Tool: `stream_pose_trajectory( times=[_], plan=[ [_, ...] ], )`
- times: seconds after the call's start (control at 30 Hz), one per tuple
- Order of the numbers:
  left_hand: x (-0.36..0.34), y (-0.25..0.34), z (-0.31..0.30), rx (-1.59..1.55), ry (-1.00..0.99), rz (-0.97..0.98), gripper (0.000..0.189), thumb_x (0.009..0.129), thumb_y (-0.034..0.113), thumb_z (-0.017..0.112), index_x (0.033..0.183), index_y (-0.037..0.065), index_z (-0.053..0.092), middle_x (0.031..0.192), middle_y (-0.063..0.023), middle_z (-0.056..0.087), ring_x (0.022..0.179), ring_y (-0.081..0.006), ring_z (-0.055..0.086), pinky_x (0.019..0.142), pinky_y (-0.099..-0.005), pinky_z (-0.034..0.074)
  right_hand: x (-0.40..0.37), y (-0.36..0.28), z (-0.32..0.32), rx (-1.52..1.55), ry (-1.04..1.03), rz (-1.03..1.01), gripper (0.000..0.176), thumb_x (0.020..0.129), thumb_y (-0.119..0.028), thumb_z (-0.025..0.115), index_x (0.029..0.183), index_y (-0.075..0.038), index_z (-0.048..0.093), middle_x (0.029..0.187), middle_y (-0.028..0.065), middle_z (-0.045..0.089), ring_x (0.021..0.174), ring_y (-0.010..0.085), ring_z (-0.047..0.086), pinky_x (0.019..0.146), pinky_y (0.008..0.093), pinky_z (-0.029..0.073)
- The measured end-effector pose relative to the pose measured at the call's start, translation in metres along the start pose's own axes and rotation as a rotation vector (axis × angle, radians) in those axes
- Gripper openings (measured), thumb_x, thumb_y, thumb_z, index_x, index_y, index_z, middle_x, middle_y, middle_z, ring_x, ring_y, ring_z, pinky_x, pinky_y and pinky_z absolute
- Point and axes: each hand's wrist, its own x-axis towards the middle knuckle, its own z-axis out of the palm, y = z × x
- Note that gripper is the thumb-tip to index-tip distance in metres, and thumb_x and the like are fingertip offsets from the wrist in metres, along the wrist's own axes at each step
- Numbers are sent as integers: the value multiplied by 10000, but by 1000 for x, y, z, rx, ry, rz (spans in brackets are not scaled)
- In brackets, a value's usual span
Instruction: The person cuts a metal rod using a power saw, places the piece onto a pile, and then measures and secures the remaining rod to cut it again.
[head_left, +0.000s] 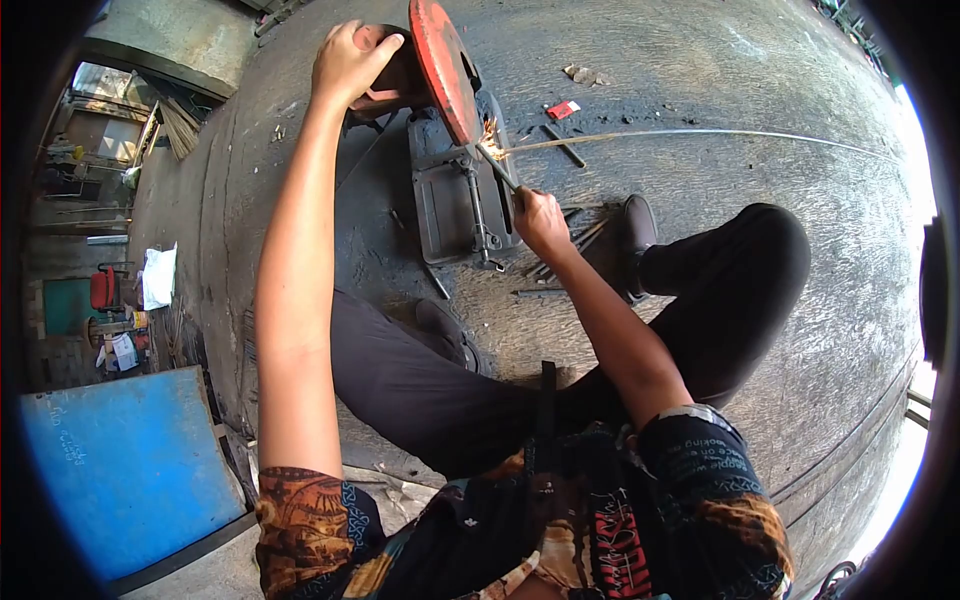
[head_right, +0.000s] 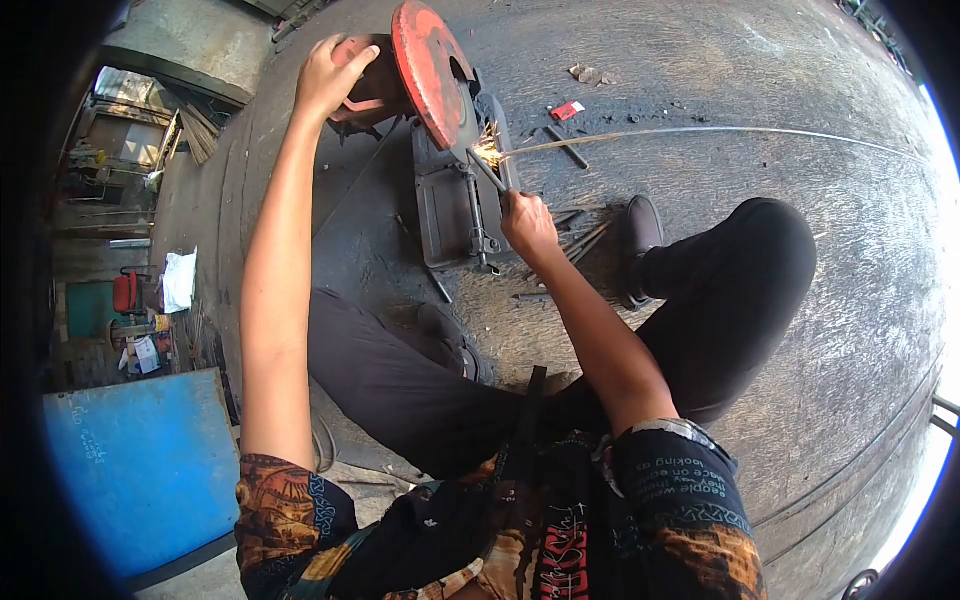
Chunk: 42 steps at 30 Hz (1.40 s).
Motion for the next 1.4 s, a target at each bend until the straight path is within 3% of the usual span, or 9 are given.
stream_pose_trajectory(
  times=[0.17, 0.33, 0.43, 0.83, 1.17, 1.27, 1.3, 1.37, 1.4],
  plan=[
    [0, 0, 0, 11, -1, 7, 766, 719, 538, 713, 1194, -53, 601, 1234, -251, 595, 1171, -373, 563, 997, -422, 441, 0, 3, -4, -17, 66, -77, 158, 880, -108, 506, 958, -34, 623, 905, 235, 638, 813, 458, 623, 736, 530, 501],
    [-1, -1, 0, 21, 10, 10, 765, 721, 541, 707, 1190, -54, 602, 1241, -250, 592, 1173, -371, 563, 998, -424, 441, 1, 0, -8, -118, 111, -86, 345, 783, -23, 506, 1094, -66, 647, 928, 176, 629, 815, 404, 638, 720, 491, 518],
    [0, 0, -2, 23, -55, -19, 787, 744, 531, 709, 1232, -72, 576, 1290, -248, 563, 1225, -359, 530, 1027, -406, 410, 1, -2, -10, -174, 127, -102, 385, 785, -24, 504, 1142, -66, 640, 917, 161, 617, 807, 383, 638, 706, 473, 520],
    [-3, -6, 6, 121, 35, 87, 726, 768, 515, 691, 1202, -58, 591, 1253, -247, 583, 1183, -373, 551, 999, -423, 433, -1, 0, -9, -290, 180, -183, 417, 773, -34, 525, 1167, -92, 650, 936, 102, 598, 888, 293, 608, 730, 410, 528],
    [0, -7, 6, 129, 34, 85, 703, 758, 510, 682, 1189, -39, 603, 1225, -223, 604, 1153, -366, 573, 976, -431, 453, 9, 15, -1, 26, 142, -231, 311, 818, -20, 520, 1095, 16, 657, 821, 215, 619, 754, 406, 629, 675, 467, 503],
    [1, -8, 7, 125, 22, 70, 702, 745, 523, 669, 1188, -19, 608, 1229, -203, 606, 1145, -358, 579, 966, -438, 463, 9, 0, -13, 279, 82, -39, 233, 881, -130, 570, 958, 58, 682, 752, 270, 641, 769, 376, 679, 681, 406, 506],
    [1, -7, 6, 127, 25, 69, 696, 747, 523, 669, 1180, -18, 611, 1226, -203, 607, 1140, -361, 581, 961, -439, 465, 11, 1, -14, 277, 83, -37, 233, 881, -130, 570, 958, 58, 682, 752, 270, 641, 769, 376, 679, 681, 406, 506],
    [-1, -5, 4, 124, 31, 78, 691, 748, 522, 672, 1171, -22, 614, 1220, -203, 608, 1134, -364, 583, 957, -438, 467, 19, 0, -13, 392, -106, 200, 243, 877, -138, 590, 1011, 46, 676, 745, 245, 650, 733, 324, 690, 683, 397, 511],
    [-2, -3, 3, 119, 23, 73, 698, 757, 511, 685, 1178, -40, 609, 1222, -218, 606, 1146, -369, 576, 967, -429, 457, 21, -1, -7, 395, -63, 187, 277, 882, -157, 605, 1091, 15, 664, 746, 206, 671, 696, 271, 688, 682, 375, 516]
  ],
)
